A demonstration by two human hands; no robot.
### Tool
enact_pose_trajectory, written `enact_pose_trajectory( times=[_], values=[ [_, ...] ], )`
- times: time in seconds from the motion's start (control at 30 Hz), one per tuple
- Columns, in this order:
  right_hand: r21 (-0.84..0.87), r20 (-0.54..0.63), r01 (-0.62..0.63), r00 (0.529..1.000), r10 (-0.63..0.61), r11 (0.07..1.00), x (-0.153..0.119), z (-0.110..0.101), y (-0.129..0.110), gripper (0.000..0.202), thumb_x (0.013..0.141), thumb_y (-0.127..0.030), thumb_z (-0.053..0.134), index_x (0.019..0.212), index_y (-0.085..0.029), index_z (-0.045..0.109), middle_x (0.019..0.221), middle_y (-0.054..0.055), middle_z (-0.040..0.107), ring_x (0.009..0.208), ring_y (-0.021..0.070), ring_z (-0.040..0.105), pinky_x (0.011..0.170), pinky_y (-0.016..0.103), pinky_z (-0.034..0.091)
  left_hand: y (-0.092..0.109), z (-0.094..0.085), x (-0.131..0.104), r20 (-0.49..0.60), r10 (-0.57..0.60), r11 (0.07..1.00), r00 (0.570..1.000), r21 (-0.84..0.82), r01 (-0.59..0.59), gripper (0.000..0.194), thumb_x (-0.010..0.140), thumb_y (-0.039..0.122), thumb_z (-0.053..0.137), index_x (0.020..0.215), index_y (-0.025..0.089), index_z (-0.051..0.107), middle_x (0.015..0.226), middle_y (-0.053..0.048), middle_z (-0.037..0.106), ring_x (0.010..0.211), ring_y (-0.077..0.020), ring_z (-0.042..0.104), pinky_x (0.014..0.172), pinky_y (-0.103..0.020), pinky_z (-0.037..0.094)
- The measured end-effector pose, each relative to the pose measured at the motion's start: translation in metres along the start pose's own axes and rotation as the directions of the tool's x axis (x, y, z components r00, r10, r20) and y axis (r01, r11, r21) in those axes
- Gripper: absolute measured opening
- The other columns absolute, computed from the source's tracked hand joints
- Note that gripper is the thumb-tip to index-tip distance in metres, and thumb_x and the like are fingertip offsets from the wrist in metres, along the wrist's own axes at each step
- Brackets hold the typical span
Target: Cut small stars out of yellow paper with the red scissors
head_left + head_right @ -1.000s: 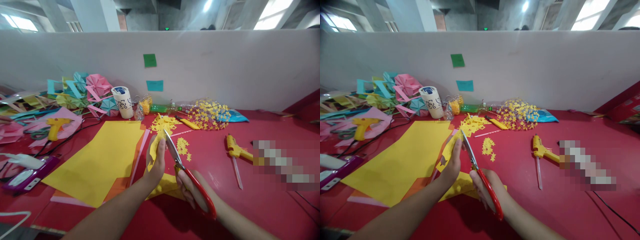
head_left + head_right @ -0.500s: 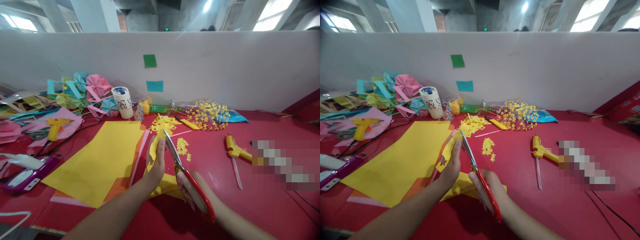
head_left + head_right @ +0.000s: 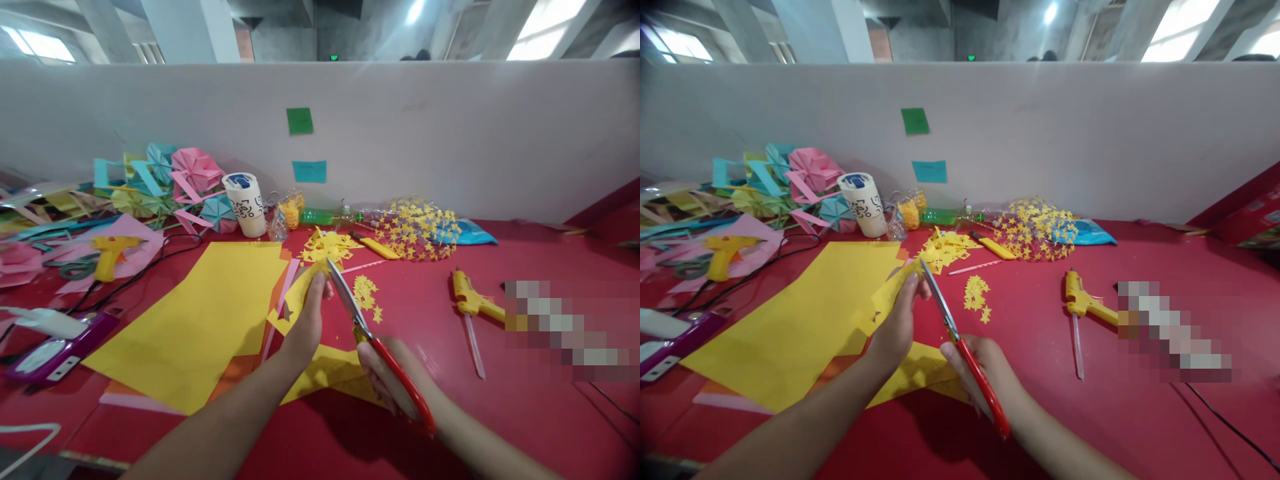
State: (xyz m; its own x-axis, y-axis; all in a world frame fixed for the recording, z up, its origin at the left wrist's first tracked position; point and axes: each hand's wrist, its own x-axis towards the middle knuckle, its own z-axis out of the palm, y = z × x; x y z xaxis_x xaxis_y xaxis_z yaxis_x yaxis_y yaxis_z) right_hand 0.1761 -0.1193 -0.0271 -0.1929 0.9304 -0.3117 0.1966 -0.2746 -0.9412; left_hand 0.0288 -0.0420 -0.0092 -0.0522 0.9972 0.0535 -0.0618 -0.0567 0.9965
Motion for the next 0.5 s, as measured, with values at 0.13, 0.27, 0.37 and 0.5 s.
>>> enact_pose_trajectory(
  times=[0.13, 0.27, 0.37, 0.5],
  values=[
    [-0.006, -0.013, -0.031, 0.999, 0.031, 0.999, 0.0, -0.002, -0.002, 0.054, 0.082, -0.072, 0.05, 0.062, -0.023, 0.038, 0.043, -0.009, 0.035, 0.032, 0.0056, 0.033, 0.031, 0.017, 0.029, -0.003, -0.004, 0.007, 0.001, 0.048, 0.999, 0.999, 0.012, -0.048, 0.041, 0.091, 0.05, 0.047, 0.065, 0.021, 0.058, 0.072, -0.002, 0.062, 0.074, -0.0152, 0.057, 0.08, -0.026, 0.046],
    [-0.037, -0.036, -0.032, 0.999, 0.03, 0.999, -0.003, -0.002, -0.009, 0.052, 0.082, -0.069, 0.053, 0.063, -0.023, 0.036, 0.043, -0.009, 0.033, 0.033, 0.0056, 0.034, 0.032, 0.017, 0.027, -0.006, -0.003, 0.011, -0.043, 0.101, 0.992, 0.994, -0.075, -0.104, 0.033, 0.084, 0.046, 0.058, 0.064, 0.02, 0.061, 0.07, -0.003, 0.063, 0.074, -0.0168, 0.059, 0.076, -0.029, 0.049],
    [-0.053, -0.061, -0.066, 0.996, 0.063, 0.996, -0.006, -0.002, -0.015, 0.051, 0.081, -0.066, 0.055, 0.063, -0.023, 0.036, 0.043, -0.009, 0.035, 0.033, 0.0059, 0.035, 0.033, 0.017, 0.027, -0.004, -0.002, 0.012, -0.05, 0.089, 0.989, 0.995, -0.113, -0.094, 0.03, 0.081, 0.042, 0.062, 0.063, 0.019, 0.063, 0.067, -0.003, 0.062, 0.071, -0.0162, 0.059, 0.075, -0.03, 0.049],
    [-0.022, -0.051, -0.067, 0.997, 0.065, 0.998, -0.007, -0.003, -0.017, 0.051, 0.081, -0.065, 0.057, 0.062, -0.024, 0.035, 0.043, -0.009, 0.035, 0.034, 0.0063, 0.034, 0.033, 0.018, 0.026, 0.002, -0.004, 0.015, -0.051, 0.072, 0.98, 0.996, -0.181, -0.08, 0.027, 0.08, 0.038, 0.063, 0.063, 0.018, 0.065, 0.064, -0.002, 0.062, 0.066, -0.0146, 0.057, 0.07, -0.028, 0.048]
  ],
)
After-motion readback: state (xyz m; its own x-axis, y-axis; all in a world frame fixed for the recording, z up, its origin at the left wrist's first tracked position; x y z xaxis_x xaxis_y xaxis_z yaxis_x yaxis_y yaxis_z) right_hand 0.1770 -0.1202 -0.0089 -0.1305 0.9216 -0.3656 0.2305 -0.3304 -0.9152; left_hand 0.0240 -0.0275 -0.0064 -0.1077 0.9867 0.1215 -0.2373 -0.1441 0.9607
